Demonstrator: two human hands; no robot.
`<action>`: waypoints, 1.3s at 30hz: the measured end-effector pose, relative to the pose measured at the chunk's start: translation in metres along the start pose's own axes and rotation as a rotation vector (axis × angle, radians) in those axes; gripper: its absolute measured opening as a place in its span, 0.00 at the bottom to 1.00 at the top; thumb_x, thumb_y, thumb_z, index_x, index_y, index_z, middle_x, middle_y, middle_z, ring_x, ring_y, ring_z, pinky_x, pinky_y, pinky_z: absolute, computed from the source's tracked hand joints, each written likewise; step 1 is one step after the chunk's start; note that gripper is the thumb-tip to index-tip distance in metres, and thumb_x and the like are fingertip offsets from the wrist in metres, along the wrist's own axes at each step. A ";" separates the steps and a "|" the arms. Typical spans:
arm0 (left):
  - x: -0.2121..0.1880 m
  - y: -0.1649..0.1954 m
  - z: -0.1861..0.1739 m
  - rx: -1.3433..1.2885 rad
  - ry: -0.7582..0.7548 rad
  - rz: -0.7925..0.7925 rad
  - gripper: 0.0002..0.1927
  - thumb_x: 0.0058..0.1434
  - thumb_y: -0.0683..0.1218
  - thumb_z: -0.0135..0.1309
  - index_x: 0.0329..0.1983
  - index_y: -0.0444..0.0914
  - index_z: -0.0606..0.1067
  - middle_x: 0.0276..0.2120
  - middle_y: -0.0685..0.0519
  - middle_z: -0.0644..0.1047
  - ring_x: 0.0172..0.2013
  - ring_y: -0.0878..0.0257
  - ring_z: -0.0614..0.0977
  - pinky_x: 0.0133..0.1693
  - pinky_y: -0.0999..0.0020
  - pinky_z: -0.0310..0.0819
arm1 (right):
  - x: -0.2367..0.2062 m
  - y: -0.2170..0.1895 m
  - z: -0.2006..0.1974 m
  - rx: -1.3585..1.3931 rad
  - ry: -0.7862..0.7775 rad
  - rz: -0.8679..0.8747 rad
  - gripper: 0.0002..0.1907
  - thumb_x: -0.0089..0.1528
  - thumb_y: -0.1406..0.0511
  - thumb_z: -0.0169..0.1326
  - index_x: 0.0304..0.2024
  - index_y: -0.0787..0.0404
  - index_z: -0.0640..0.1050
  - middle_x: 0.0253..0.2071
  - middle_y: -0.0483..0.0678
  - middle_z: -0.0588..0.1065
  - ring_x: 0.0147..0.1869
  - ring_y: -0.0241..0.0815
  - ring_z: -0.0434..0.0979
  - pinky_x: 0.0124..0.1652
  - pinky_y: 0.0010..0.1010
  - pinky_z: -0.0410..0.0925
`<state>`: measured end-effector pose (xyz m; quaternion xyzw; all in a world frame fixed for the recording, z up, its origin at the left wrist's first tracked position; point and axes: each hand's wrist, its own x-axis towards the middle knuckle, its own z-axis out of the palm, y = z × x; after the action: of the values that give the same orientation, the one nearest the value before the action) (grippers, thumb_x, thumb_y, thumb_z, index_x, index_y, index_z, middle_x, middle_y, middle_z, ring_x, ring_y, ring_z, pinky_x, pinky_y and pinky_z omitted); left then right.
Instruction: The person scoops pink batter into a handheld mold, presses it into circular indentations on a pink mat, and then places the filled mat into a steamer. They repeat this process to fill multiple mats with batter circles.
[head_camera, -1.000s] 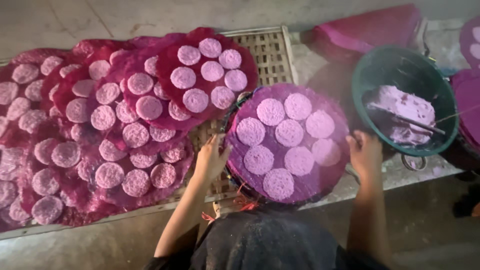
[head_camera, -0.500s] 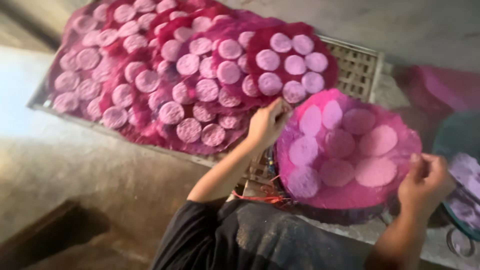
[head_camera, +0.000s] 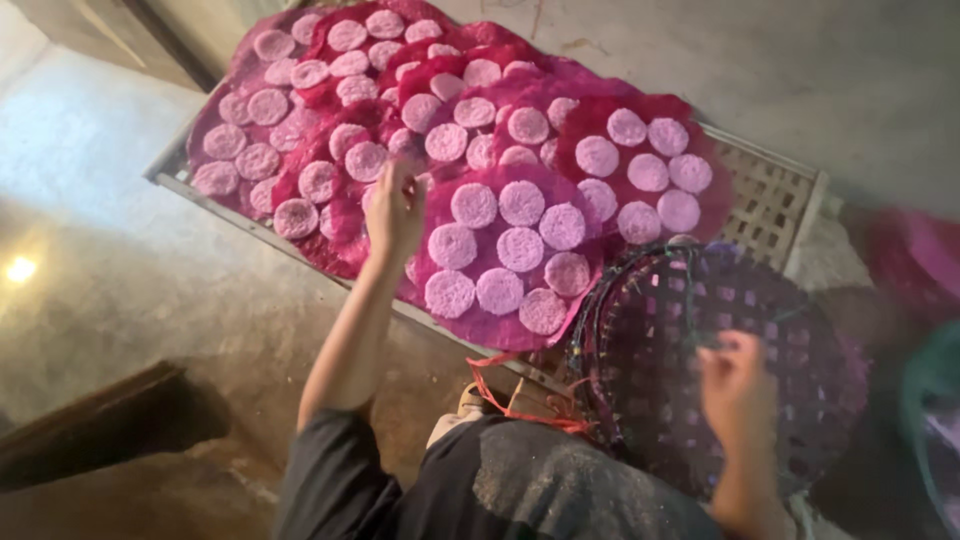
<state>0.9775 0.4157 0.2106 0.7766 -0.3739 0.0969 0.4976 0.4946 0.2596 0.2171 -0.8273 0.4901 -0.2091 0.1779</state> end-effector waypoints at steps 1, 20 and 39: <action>-0.018 0.004 0.010 -0.060 0.007 -0.015 0.06 0.67 0.41 0.54 0.46 0.38 0.75 0.32 0.49 0.77 0.29 0.60 0.78 0.30 0.63 0.73 | -0.006 0.021 -0.013 -0.072 0.057 0.012 0.19 0.66 0.60 0.59 0.57 0.59 0.73 0.39 0.52 0.79 0.42 0.54 0.80 0.43 0.45 0.70; -0.182 0.068 0.146 -0.323 -0.885 -0.203 0.21 0.62 0.45 0.60 0.56 0.34 0.70 0.40 0.45 0.80 0.35 0.57 0.83 0.34 0.64 0.78 | -0.108 0.122 -0.033 0.213 0.318 0.537 0.18 0.66 0.58 0.59 0.48 0.67 0.78 0.40 0.55 0.79 0.44 0.50 0.78 0.44 0.38 0.70; -0.121 0.381 0.350 -0.625 -0.742 0.261 0.28 0.63 0.50 0.63 0.63 0.35 0.72 0.58 0.39 0.77 0.56 0.45 0.79 0.56 0.55 0.71 | -0.037 0.294 -0.183 0.714 0.671 0.539 0.20 0.75 0.57 0.49 0.59 0.67 0.74 0.43 0.43 0.74 0.44 0.36 0.69 0.42 0.29 0.63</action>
<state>0.5572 0.0926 0.2437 0.5194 -0.6308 -0.2412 0.5236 0.1669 0.1419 0.2197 -0.4492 0.6128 -0.5612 0.3284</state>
